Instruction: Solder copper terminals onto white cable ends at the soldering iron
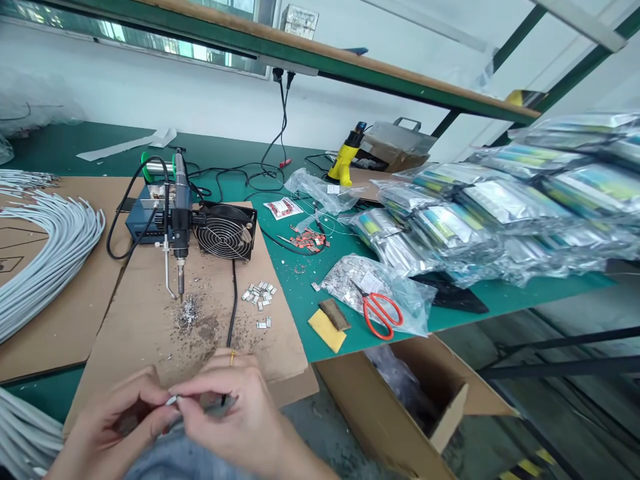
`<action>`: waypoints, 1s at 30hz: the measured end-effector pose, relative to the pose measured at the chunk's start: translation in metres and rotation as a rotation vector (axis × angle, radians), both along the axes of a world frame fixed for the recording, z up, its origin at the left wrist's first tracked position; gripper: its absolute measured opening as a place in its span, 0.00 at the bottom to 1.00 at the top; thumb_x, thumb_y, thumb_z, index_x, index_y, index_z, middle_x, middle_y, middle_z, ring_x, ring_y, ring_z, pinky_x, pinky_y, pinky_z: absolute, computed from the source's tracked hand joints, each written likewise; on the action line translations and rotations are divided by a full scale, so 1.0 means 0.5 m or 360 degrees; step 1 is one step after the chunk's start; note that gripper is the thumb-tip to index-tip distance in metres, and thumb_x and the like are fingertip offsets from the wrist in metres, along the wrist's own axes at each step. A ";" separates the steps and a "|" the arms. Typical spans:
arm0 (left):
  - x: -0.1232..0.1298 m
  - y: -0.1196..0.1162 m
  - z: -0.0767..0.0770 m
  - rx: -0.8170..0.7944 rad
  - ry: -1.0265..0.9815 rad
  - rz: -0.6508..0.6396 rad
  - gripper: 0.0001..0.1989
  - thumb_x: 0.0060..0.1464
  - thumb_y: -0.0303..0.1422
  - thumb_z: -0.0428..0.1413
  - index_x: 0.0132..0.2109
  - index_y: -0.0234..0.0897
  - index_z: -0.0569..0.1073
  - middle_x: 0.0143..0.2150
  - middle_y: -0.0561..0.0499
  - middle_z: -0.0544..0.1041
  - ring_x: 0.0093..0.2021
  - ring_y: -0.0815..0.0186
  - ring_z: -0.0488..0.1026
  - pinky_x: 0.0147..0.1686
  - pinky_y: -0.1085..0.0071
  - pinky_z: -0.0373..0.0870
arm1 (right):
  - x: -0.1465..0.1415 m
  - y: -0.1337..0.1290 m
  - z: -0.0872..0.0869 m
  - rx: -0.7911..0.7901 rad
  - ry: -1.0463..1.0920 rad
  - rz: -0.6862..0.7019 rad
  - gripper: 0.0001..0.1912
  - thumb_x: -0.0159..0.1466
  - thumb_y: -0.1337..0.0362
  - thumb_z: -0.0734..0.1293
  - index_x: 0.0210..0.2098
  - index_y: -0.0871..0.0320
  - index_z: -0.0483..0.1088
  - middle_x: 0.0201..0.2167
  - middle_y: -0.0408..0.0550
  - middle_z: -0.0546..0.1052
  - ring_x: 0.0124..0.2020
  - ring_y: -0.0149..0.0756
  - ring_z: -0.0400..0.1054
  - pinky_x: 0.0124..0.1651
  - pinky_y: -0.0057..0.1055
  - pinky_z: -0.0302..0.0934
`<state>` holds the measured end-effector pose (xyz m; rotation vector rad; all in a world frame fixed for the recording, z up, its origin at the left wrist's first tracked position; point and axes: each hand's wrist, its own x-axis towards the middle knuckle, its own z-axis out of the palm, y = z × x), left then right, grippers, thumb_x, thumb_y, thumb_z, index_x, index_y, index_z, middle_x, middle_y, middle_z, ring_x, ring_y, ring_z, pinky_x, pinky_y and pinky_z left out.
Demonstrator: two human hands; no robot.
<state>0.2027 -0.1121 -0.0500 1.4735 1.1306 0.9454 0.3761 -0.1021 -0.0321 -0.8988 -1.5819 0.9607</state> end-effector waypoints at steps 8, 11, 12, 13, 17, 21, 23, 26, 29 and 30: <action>0.003 0.004 0.003 0.0227 0.0070 -0.0057 0.10 0.57 0.38 0.60 0.28 0.42 0.76 0.24 0.55 0.67 0.23 0.68 0.64 0.23 0.74 0.57 | 0.013 0.005 0.001 0.0096 -0.0019 0.0084 0.14 0.55 0.73 0.68 0.35 0.51 0.82 0.19 0.44 0.79 0.18 0.32 0.63 0.29 0.32 0.57; 0.001 0.008 0.005 0.0352 0.0139 -0.0072 0.09 0.57 0.34 0.60 0.29 0.42 0.76 0.23 0.56 0.67 0.23 0.69 0.64 0.23 0.75 0.57 | 0.014 0.006 0.005 0.0096 -0.0020 0.0087 0.13 0.55 0.73 0.68 0.35 0.53 0.82 0.19 0.44 0.78 0.18 0.31 0.62 0.30 0.33 0.57; -0.001 0.010 0.006 0.0416 0.0163 -0.0072 0.08 0.57 0.32 0.60 0.29 0.42 0.76 0.23 0.56 0.67 0.22 0.69 0.64 0.23 0.75 0.57 | 0.014 0.007 0.006 0.0095 -0.0023 0.0084 0.13 0.55 0.73 0.67 0.34 0.53 0.82 0.19 0.44 0.78 0.18 0.31 0.62 0.31 0.33 0.57; -0.002 0.012 0.008 0.0488 0.0183 -0.0075 0.08 0.57 0.30 0.60 0.29 0.43 0.76 0.23 0.56 0.67 0.22 0.70 0.64 0.23 0.75 0.57 | 0.013 0.008 0.007 0.0093 -0.0027 0.0077 0.13 0.55 0.73 0.67 0.34 0.53 0.82 0.19 0.43 0.78 0.18 0.30 0.62 0.31 0.33 0.57; -0.005 0.019 0.023 0.0534 0.0199 -0.0053 0.07 0.55 0.28 0.60 0.29 0.42 0.78 0.21 0.56 0.68 0.21 0.70 0.64 0.23 0.75 0.57 | 0.002 0.014 -0.009 0.0021 0.0110 0.0073 0.11 0.53 0.72 0.67 0.28 0.54 0.81 0.15 0.43 0.75 0.16 0.30 0.58 0.28 0.32 0.54; 0.002 0.024 0.036 -0.0414 -0.0105 -0.0081 0.22 0.45 0.53 0.65 0.22 0.38 0.75 0.18 0.55 0.70 0.18 0.70 0.67 0.20 0.76 0.61 | -0.045 0.005 -0.064 -0.0391 0.0679 0.0132 0.10 0.54 0.57 0.73 0.20 0.55 0.76 0.11 0.42 0.67 0.14 0.29 0.53 0.19 0.28 0.47; 0.005 0.025 0.035 -0.0824 -0.0263 -0.0155 0.28 0.37 0.60 0.64 0.22 0.36 0.72 0.15 0.54 0.71 0.15 0.70 0.67 0.19 0.76 0.64 | -0.078 -0.008 -0.094 -0.0704 0.1075 0.0161 0.17 0.52 0.49 0.75 0.22 0.54 0.73 0.10 0.37 0.63 0.12 0.28 0.51 0.16 0.25 0.48; 0.004 0.026 0.033 -0.1034 -0.0389 -0.0298 0.30 0.35 0.60 0.65 0.22 0.35 0.71 0.16 0.52 0.74 0.14 0.72 0.66 0.16 0.77 0.62 | -0.113 -0.027 -0.122 -0.0954 0.1364 0.0182 0.22 0.49 0.44 0.76 0.26 0.53 0.69 0.08 0.31 0.58 0.08 0.24 0.46 0.12 0.22 0.45; -0.003 0.027 0.036 -0.1053 -0.0410 -0.0308 0.30 0.36 0.59 0.65 0.21 0.34 0.70 0.16 0.52 0.73 0.14 0.73 0.66 0.16 0.79 0.60 | -0.107 -0.026 -0.118 -0.0841 0.1229 0.0093 0.20 0.52 0.47 0.76 0.29 0.55 0.71 0.11 0.35 0.64 0.09 0.23 0.48 0.13 0.21 0.43; -0.006 0.028 0.039 -0.1050 -0.0385 -0.0298 0.30 0.37 0.60 0.65 0.21 0.34 0.70 0.15 0.54 0.71 0.14 0.73 0.66 0.16 0.79 0.60 | -0.095 -0.020 -0.110 -0.0764 0.1119 0.0089 0.18 0.52 0.49 0.76 0.30 0.56 0.73 0.13 0.37 0.66 0.11 0.23 0.50 0.14 0.21 0.44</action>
